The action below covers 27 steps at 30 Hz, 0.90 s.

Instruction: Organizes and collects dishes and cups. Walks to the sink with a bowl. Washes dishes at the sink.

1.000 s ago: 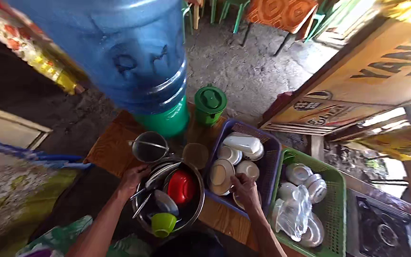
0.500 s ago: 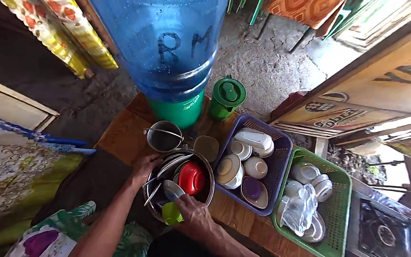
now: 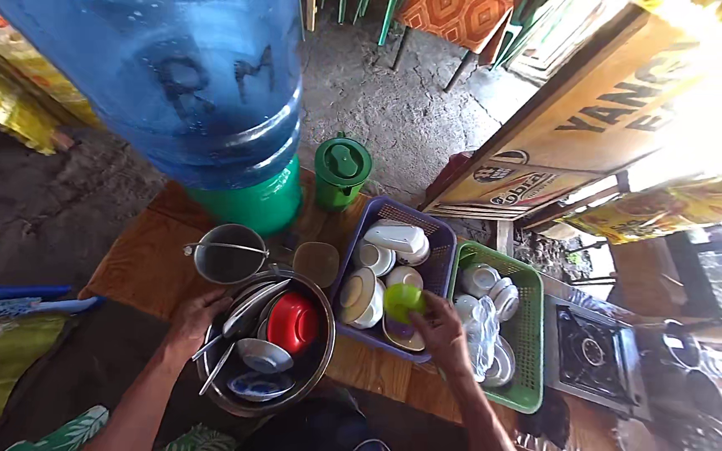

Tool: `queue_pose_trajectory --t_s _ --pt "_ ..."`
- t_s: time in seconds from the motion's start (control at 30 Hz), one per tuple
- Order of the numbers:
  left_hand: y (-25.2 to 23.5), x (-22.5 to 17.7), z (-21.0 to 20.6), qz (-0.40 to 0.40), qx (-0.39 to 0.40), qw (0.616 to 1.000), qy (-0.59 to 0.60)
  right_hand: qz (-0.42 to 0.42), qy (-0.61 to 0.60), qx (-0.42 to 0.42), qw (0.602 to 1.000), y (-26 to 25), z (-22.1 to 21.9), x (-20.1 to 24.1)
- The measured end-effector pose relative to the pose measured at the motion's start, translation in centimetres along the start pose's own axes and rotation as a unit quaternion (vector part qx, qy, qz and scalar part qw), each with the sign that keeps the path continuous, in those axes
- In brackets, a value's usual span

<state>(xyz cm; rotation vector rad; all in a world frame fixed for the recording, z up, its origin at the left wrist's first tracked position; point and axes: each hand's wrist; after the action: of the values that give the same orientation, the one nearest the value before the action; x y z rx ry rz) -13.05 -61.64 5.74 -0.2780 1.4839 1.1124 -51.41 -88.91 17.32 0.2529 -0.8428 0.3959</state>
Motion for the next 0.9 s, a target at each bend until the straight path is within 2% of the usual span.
queue_pose_trajectory --t_s 0.13,0.23,0.33,0.43,0.53,0.63,0.73,0.83,0.9 --pt "0.3 -0.4 -0.3 0.01 -0.005 1.0 -0.004 -0.136 -0.055 -0.155 0.977 -4.7 8.9 -5.4" --pt "0.6 -0.9 -0.3 0.012 -0.003 1.0 -0.023 -0.219 -0.098 -0.244 0.94 -7.7 12.8 -9.9" --pt "0.5 -0.8 -0.3 0.018 -0.01 1.0 -0.009 -0.245 -0.039 -0.213 0.945 -10.0 13.0 -13.3" --pt "0.3 -0.8 -0.6 0.02 -0.015 1.0 -0.014 -0.263 0.103 -0.13 0.95 -11.7 11.3 -14.4" --pt "0.2 -0.7 -0.6 0.024 -0.013 0.999 -0.031 -0.264 0.186 -0.078 0.943 -12.5 9.4 -15.3" --pt "0.2 -0.9 -0.3 0.025 -0.01 0.999 -0.026 -0.213 0.183 -0.099 0.955 -12.1 8.3 -15.1" --pt "0.0 -0.5 -0.1 0.019 -0.006 1.0 -0.017 -0.076 0.152 -0.113 0.979 -9.7 6.8 -10.9" --pt "-0.1 -0.4 0.0 0.015 -0.004 1.0 -0.003 0.072 0.061 0.042 0.995 -3.9 0.8 -4.2" --pt "-0.2 -0.3 0.1 0.012 -0.004 1.0 -0.003 0.156 0.028 0.164 0.974 1.2 -5.3 0.4"
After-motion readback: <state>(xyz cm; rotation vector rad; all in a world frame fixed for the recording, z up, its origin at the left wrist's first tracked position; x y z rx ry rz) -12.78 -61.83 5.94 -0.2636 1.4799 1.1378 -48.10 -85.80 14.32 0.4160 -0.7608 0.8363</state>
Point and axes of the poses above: each hand's wrist, its own y-axis away from the middle knuckle, its own z-axis out of the back of the hand, x = y × z, and after that the axes turned 2 degrees about -x, right-handed
